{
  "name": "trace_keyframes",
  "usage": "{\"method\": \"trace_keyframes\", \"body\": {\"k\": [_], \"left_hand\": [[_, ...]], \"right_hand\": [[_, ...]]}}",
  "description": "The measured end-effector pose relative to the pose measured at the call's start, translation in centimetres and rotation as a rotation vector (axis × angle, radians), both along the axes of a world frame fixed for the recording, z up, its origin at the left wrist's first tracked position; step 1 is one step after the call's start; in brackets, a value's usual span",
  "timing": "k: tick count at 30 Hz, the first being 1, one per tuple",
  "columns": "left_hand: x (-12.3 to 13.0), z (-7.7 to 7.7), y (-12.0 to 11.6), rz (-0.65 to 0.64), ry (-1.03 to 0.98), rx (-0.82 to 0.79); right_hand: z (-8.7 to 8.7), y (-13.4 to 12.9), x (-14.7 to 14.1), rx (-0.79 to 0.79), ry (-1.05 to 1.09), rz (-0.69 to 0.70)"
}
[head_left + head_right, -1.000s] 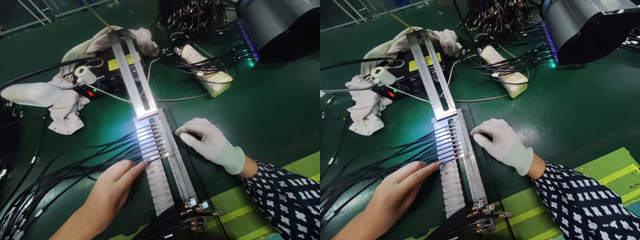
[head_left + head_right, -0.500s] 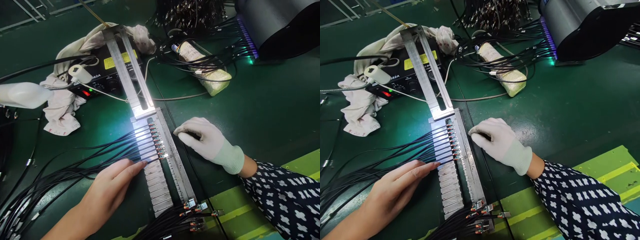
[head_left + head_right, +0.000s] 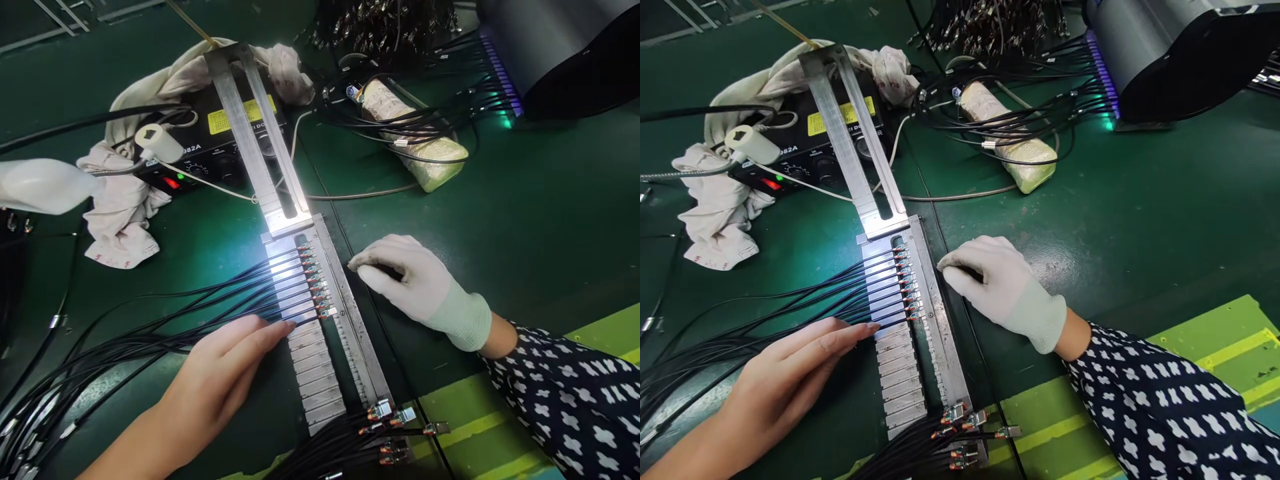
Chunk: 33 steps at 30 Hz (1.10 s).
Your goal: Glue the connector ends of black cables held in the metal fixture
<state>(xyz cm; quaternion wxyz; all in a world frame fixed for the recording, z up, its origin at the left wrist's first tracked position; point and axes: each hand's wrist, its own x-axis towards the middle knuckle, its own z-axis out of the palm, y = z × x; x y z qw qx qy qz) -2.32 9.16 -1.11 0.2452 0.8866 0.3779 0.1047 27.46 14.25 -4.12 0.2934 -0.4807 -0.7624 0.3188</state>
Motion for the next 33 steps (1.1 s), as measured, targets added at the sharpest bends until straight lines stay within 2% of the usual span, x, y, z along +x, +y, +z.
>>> {"method": "trace_keyframes", "body": {"k": [6, 13, 19, 26, 33], "left_hand": [[0.1, -0.4, -0.3, 0.034, -0.073, -0.011], [0.5, -0.6, -0.5, -0.015, 0.049, 0.199], [0.3, -1.3, -0.6, 0.002, 0.024, 0.305], [0.8, -1.1, -0.2, -0.088, 0.053, 0.474], [1.1, -1.5, -0.7, -0.039, -0.055, 0.403]], "right_hand": [[0.1, -0.1, -0.1, -0.005, -0.003, -0.003], [0.0, 0.0, -0.1, 0.014, -0.008, 0.008], [0.1, -0.1, 0.0, 0.011, -0.007, 0.0], [0.1, -0.1, 0.0, 0.004, 0.0, 0.004], [0.1, -0.1, 0.0, 0.007, 0.004, 0.009]]}}
